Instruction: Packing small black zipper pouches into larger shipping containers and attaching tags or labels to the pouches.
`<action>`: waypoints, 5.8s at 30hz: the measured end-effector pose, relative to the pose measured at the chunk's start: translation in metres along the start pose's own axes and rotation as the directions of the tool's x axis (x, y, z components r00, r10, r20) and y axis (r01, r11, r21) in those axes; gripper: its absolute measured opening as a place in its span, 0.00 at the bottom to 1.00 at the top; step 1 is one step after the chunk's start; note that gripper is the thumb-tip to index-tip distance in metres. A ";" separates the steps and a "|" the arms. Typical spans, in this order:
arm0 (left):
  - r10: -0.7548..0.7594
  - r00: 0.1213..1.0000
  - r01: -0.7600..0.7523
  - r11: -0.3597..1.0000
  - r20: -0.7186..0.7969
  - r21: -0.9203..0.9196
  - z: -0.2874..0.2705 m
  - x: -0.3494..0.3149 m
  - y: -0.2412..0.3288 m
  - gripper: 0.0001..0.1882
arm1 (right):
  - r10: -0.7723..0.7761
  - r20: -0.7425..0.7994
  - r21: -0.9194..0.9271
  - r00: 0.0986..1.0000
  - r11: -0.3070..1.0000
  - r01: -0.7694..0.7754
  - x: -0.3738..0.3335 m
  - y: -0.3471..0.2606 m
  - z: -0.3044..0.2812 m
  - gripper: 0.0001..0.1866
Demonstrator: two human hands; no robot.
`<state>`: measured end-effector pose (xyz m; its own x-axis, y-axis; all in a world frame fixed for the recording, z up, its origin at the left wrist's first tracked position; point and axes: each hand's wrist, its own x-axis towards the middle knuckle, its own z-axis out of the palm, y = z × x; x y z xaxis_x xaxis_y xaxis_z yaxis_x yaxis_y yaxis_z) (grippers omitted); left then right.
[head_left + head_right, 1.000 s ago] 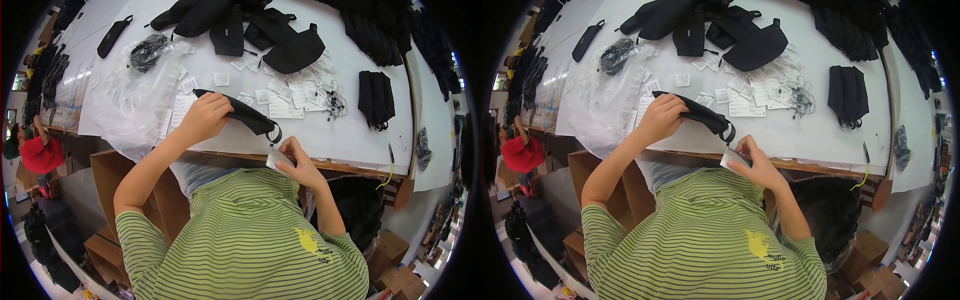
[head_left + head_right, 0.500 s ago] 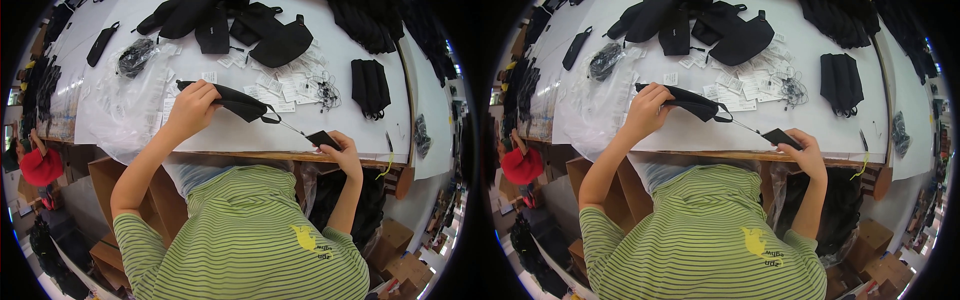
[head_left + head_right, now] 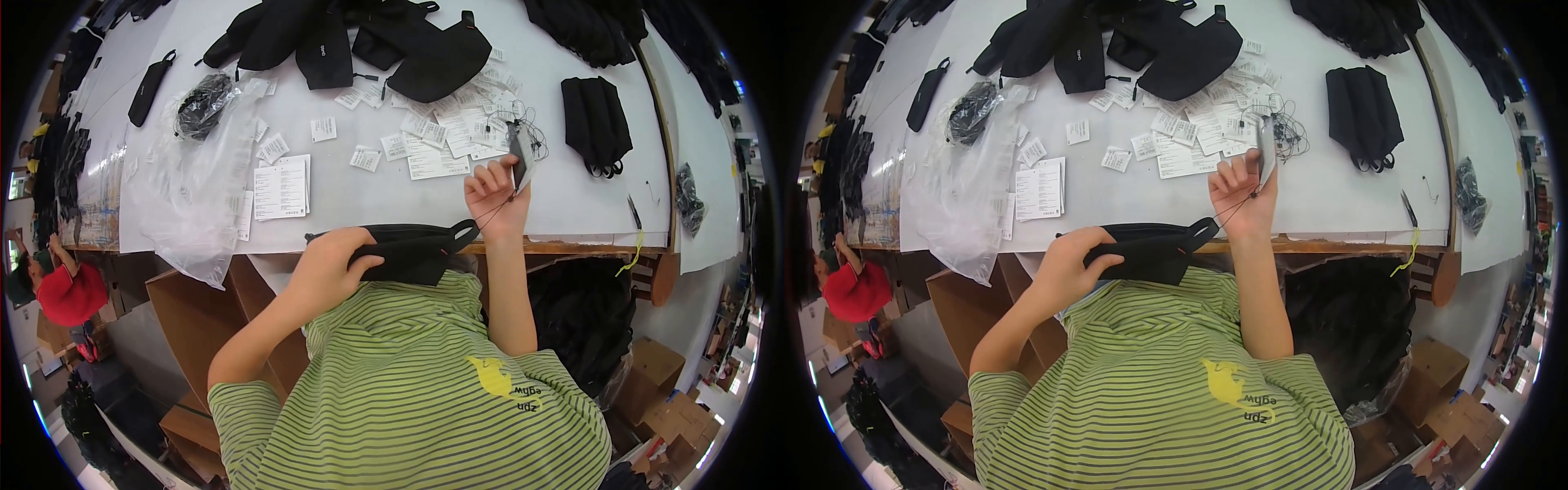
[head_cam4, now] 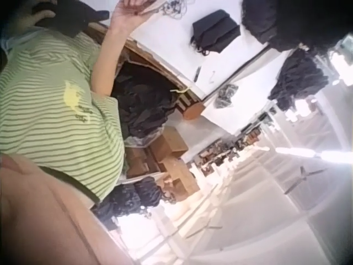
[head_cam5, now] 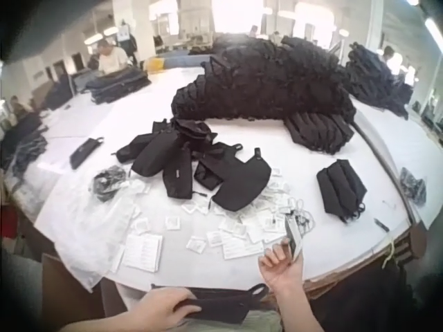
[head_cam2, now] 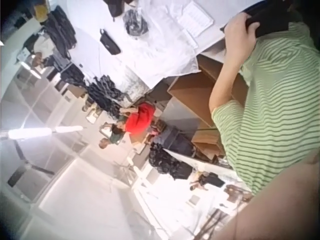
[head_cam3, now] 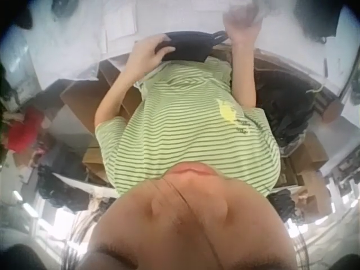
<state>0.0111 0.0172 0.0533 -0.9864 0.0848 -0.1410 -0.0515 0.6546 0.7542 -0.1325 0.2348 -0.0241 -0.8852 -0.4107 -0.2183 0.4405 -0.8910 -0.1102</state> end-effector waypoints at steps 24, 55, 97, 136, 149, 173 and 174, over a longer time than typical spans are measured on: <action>-0.137 0.959 0.159 0.985 0.246 -0.069 0.009 0.001 -0.011 0.14 | -0.576 0.116 -0.984 0.809 0.045 0.173 0.003 -0.030 0.005 0.23; 0.114 0.990 -0.099 0.983 0.088 -0.153 0.031 0.049 -0.032 0.10 | 0.460 -0.111 -0.753 0.881 -0.617 0.227 -0.059 -0.003 0.024 0.16; -0.548 0.832 -0.160 -0.089 -0.085 -0.983 0.036 0.042 0.012 0.25 | -0.242 0.281 -0.959 0.928 -0.105 0.263 -0.064 0.059 0.058 0.08; -0.457 0.887 -0.083 -0.310 0.072 -0.947 0.022 0.035 -0.010 0.13 | 0.172 0.362 -0.921 0.916 -0.087 0.380 -0.064 0.059 0.080 0.05; -0.655 0.753 -0.190 -0.320 0.071 -0.928 0.010 0.040 -0.011 0.13 | -0.093 0.348 -0.919 0.933 -0.232 0.319 -0.066 0.060 0.079 0.16; -0.329 0.845 -0.114 0.658 -0.421 -0.745 0.002 0.030 -0.017 0.13 | 0.090 0.079 -0.997 0.993 -0.003 0.080 -0.026 -0.009 0.069 0.12; -0.391 0.854 -0.046 0.602 -0.344 -0.798 0.002 0.032 -0.009 0.11 | 0.061 0.097 -0.993 0.993 -0.055 0.100 -0.026 -0.020 0.069 0.12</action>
<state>-0.0195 0.0158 0.0404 -0.8758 -0.4419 -0.1943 -0.1099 -0.2093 0.9716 -0.1282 0.2495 0.0507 -0.8670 -0.4812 -0.1299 0.0358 0.2000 -0.9792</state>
